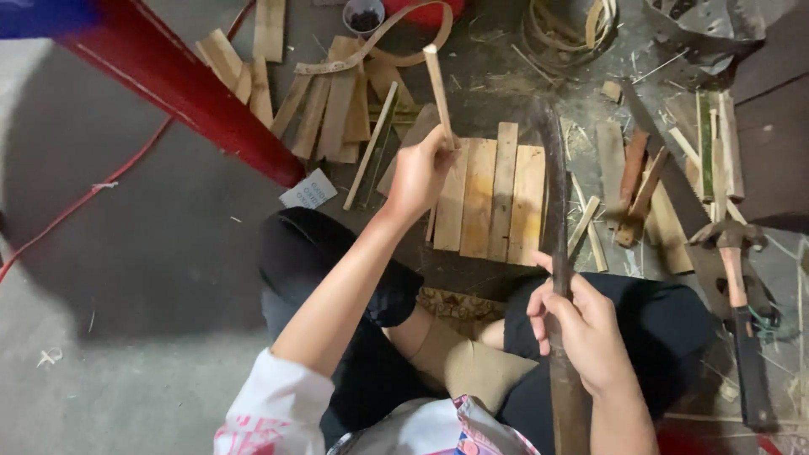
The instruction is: Shaving and smoothing thin strips of wood or bamboo using a curved blade tool.
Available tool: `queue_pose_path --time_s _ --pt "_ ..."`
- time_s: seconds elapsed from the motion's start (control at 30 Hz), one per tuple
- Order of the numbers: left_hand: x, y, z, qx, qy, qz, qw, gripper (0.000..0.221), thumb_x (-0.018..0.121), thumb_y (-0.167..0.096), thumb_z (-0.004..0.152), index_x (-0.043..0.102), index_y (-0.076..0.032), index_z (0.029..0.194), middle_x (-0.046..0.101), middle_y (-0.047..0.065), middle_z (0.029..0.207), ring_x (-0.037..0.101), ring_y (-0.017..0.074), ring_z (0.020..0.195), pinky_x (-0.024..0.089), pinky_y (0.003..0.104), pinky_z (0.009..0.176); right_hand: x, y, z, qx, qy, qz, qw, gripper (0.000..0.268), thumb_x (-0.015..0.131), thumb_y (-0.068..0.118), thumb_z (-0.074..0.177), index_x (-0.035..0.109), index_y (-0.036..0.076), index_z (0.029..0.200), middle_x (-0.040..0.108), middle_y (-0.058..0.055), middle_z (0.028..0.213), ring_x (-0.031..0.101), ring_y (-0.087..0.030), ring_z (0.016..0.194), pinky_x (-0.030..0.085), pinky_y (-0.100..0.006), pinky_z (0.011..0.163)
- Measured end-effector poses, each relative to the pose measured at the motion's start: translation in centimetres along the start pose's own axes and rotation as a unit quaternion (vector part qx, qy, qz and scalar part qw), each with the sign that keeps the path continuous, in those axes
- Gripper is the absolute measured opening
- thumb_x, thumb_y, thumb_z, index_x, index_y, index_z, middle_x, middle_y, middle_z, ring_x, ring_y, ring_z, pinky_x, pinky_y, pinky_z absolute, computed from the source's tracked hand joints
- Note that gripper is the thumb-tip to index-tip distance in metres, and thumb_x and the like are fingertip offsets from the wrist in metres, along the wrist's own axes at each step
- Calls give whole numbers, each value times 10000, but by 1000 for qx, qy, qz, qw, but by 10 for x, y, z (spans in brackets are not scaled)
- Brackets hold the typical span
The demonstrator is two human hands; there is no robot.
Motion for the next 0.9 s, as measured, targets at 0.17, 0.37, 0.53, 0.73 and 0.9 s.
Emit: queue_pose_path --time_s 0.17,0.37,0.53,0.73,0.9 --pt "30 32 21 -39 56 33 997 74 613 -44 1006 592 -108 1037 660 73 830 636 219 677 441 355 594 -19 -31 13 58 -48 -30 997 526 439 46 980 558 32 1491 590 -149 697 517 -220 480 425 -345 397" --pt "20 7 31 9 36 50 998 123 669 -74 989 553 -114 1000 733 85 911 734 265 766 561 365 619 -11 1 10 80 -68 -167 980 282 404 145 1035 527 130 1288 568 -113 594 491 -220 394 477 -353 416" --pt "19 6 36 12 57 79 995 163 607 0 1013 512 -116 951 501 55 631 386 143 547 331 283 533 -4 35 4 111 -80 -252 958 382 386 304 1062 435 113 1389 531 -88 608 535 -243 448 537 -383 486" --pt "17 -4 34 70 52 66 994 252 584 119 954 458 -99 947 379 44 643 301 105 632 488 246 812 10 65 -3 69 -76 -302 948 390 351 311 1064 421 128 1401 552 -77 552 552 -251 448 525 -399 604" --pt "20 1 34 80 52 101 990 315 621 76 976 382 -108 884 304 7 646 248 96 650 346 209 727 24 85 -6 35 -67 -306 949 169 375 281 1083 446 146 1155 542 -49 561 523 -219 426 504 -374 524"
Point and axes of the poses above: each hand's wrist, its own z-axis towards the middle knuckle, its own x-axis out of the palm, y = z × x, the point moved 7 cm from there along z, towards the middle knuckle
